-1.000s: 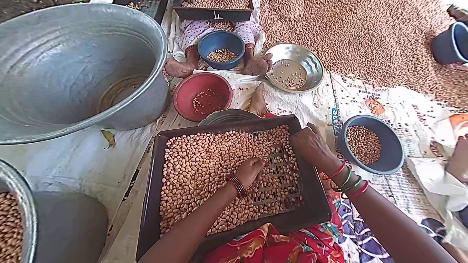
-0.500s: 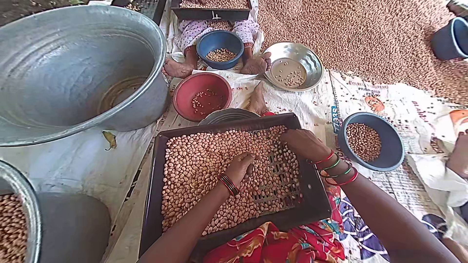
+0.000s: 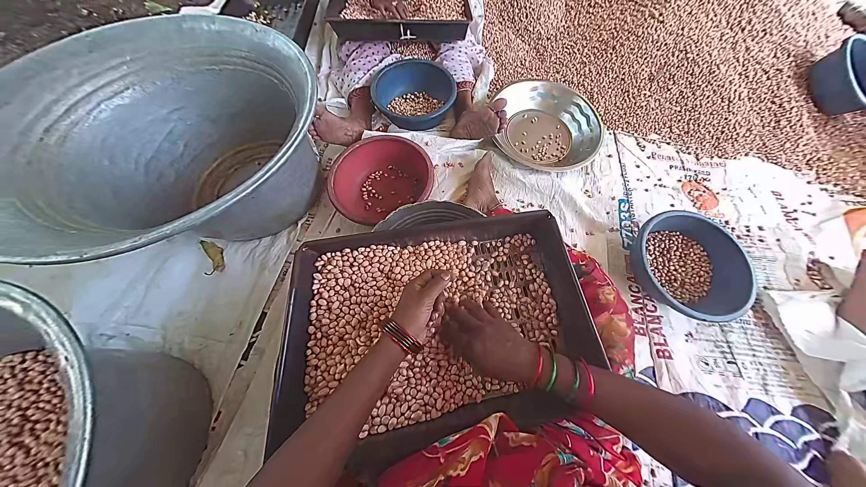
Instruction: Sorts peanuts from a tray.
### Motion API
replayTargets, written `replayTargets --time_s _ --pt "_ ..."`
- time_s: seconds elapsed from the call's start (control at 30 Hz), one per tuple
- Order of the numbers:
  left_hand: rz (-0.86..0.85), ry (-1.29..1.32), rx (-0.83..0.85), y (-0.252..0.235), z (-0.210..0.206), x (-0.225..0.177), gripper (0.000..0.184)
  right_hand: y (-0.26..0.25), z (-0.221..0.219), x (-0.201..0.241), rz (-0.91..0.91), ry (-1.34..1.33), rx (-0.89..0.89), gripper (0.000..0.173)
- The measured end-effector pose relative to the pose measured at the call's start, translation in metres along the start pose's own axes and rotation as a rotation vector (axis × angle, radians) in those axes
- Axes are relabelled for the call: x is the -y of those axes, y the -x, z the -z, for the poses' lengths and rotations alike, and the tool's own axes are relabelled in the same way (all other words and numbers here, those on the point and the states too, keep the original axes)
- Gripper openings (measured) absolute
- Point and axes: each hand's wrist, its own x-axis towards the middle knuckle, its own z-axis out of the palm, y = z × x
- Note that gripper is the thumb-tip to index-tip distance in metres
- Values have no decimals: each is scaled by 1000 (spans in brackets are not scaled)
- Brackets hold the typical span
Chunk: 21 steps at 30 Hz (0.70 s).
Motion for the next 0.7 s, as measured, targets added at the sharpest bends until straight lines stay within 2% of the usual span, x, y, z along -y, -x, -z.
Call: replayTargets --time_s 0.07,0.1,0.17,0.23,0.3,0.33,0.37,0.43,0.47,0.5,0.53,0.57,0.63,0.7 --pt "-15 13 -21 0 8 -4 20 29 -2 -2 137 34 76 17" --pt "-23 10 -29 0 13 -4 20 40 8 -8 105 40 142 14" --pt "-20 4 -43 0 18 -4 18 53 41 -26 -91 81 232 17" --pt "-34 -55 -25 0 18 -3 14 59 70 -44 -274 110 161 23" --pt "-80 -236 46 1 19 -1 11 65 77 -51 -247 138 -35 23" --pt "-103 -385 98 2 19 0 14 67 77 -47 -212 114 -33 22" --pt "-111 -565 156 5 19 0 19 67 82 -37 -227 26 126 24" --pt "-96 -915 284 9 15 -4 29 61 84 -24 -229 -163 568 29" --pt "-66 -1048 344 11 11 -7 32 58 80 -21 -231 -182 732 30" --pt "-19 -1169 399 13 7 -9 35 56 78 -17 -280 -142 823 31" --pt "34 -1281 463 15 2 -11 37 55 79 -15 -362 -76 805 31" --pt "82 -1385 523 17 -1 -11 38 55 82 -15 -458 -20 701 30" --pt "197 -1575 610 22 -9 -10 39 61 85 -24 -534 8 310 30" --pt "252 -1703 620 27 -15 -4 37 63 85 -32 -497 -51 45 29"
